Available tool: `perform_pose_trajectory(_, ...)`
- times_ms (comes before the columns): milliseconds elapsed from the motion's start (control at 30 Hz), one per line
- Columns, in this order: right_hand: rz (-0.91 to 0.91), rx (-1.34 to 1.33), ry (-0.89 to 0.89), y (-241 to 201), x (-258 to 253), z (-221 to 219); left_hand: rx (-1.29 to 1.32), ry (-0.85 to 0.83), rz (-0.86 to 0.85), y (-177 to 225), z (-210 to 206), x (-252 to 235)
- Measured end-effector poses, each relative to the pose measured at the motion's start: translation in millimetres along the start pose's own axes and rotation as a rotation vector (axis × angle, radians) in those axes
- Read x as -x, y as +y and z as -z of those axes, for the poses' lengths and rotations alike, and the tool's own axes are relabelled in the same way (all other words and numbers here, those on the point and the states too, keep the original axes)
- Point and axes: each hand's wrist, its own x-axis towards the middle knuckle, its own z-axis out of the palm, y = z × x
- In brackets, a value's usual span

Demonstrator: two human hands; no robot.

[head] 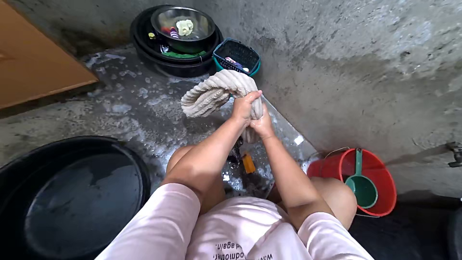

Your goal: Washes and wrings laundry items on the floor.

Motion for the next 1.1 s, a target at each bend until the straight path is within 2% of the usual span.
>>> perform_pose_trajectory(133, 0.157, -0.066, 0.17, 40.1, 21.7, -18.2, 0.02, -0.006, -0.009, 7.2, -4.8, 5.5)
perform_pose_trajectory(233, 0.069, -0.068, 0.181, 52.6, 28.6, -26.8, 0.083, 0.004, -0.012, 15.8, -7.9, 6.0)
perform_pose_trajectory(400, -0.158, -0.174, 0.222, 26.2, 14.3, -33.9, 0.169, -0.018, 0.002, 18.3, -4.9, 2.2)
perform_pose_trajectory(533, -0.147, -0.013, 0.195, 19.9, 9.8, -30.8, 0.235, 0.001, -0.002, 21.3, -0.4, -2.6)
perform_pose_trajectory(600, -0.149, -0.059, 0.217, 17.3, 5.0, -29.1, 0.189, -0.058, -0.017, 20.5, -0.4, -2.4)
perform_pose_trajectory(633, -0.137, -0.114, 0.237, 15.4, 0.9, -26.7, 0.119, -0.16, -0.063, 19.2, 1.2, -1.6)
perform_pose_trajectory(700, -0.084, -0.26, 0.268, 10.7, -5.7, -22.2, -0.142, -0.465, -0.198, 18.7, 11.8, -2.9)
perform_pose_trajectory(733, -0.047, -0.294, 0.257, 6.5, -6.3, -19.4, -0.313, -0.535, -0.218, 19.2, 14.2, -2.6)
perform_pose_trajectory(800, 0.042, -0.237, 0.253, -4.5, -5.6, -18.2, -0.448, -0.521, -0.162, 11.8, 13.5, -0.3)
perform_pose_trajectory(867, 0.089, -0.17, 0.246, -10.9, -3.7, -18.4, -0.347, -0.483, -0.165, 7.0, 12.4, 2.2)
perform_pose_trajectory(1100, 0.02, -0.722, 0.123, 24.9, 14.8, -37.2, -0.34, -0.481, -0.176, 11.6, 14.3, 6.7)
